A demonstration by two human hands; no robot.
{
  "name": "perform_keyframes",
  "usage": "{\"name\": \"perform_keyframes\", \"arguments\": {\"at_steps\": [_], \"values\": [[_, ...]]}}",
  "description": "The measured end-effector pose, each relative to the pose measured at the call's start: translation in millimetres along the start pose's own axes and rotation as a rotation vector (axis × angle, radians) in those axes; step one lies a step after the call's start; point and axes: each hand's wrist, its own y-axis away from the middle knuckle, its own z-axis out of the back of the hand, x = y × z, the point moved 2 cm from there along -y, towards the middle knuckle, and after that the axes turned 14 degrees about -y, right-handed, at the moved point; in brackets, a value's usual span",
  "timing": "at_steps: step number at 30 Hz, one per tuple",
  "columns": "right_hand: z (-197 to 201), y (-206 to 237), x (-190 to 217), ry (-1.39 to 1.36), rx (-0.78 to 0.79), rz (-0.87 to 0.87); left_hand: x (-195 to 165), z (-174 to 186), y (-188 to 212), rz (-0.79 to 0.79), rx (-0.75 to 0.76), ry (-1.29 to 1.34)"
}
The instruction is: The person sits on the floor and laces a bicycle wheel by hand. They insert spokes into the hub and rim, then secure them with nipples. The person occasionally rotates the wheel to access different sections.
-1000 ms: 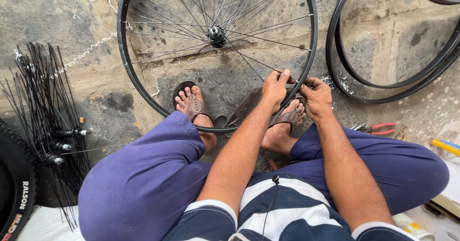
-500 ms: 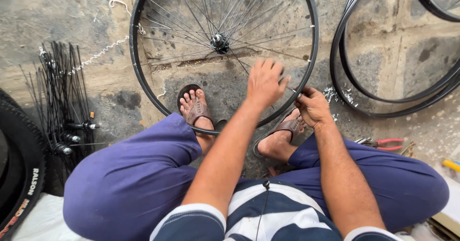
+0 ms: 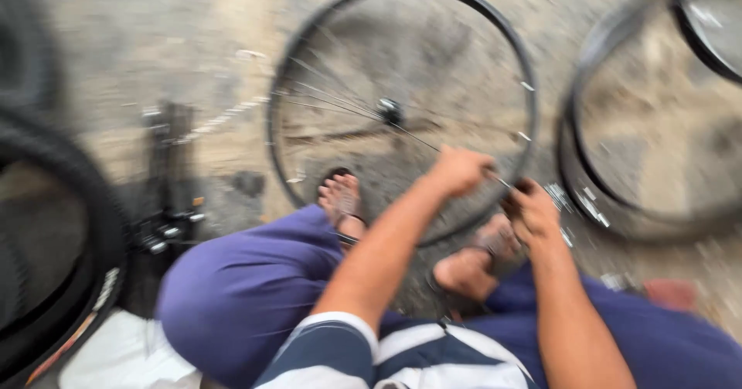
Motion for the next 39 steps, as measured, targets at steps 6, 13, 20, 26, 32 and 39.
{"name": "perform_keyframes", "arguments": {"at_steps": [6, 13, 20, 26, 32, 39], "values": [[0.2, -10.0, 2.0, 0.025, -0.006, 0.198, -12.5, 9.3, -8.4, -0.035, 0.085, 0.087], [10.8, -13.1, 0.2, -0.056, 0.052, 0.234, -14.6, 17.0, -6.5, -0.020, 0.119, 0.182], [9.8, -8.9, 0.7, -0.067, 0.081, 0.238, -19.2, 17.7, -4.0, 0.007, 0.116, 0.131], [8.4, -6.4, 2.7, -0.054, 0.069, 0.236, -23.8, 17.5, -4.8, 0.019, 0.144, 0.073], [12.8, -10.5, -1.8, -0.024, 0.026, 0.255, -22.4, 32.9, -3.1, 0.017, -0.026, 0.189], [18.3, -11.3, -11.3, 0.001, -0.011, 0.232, 79.2, 124.6, -18.7, 0.296, -1.148, 0.645]]}}
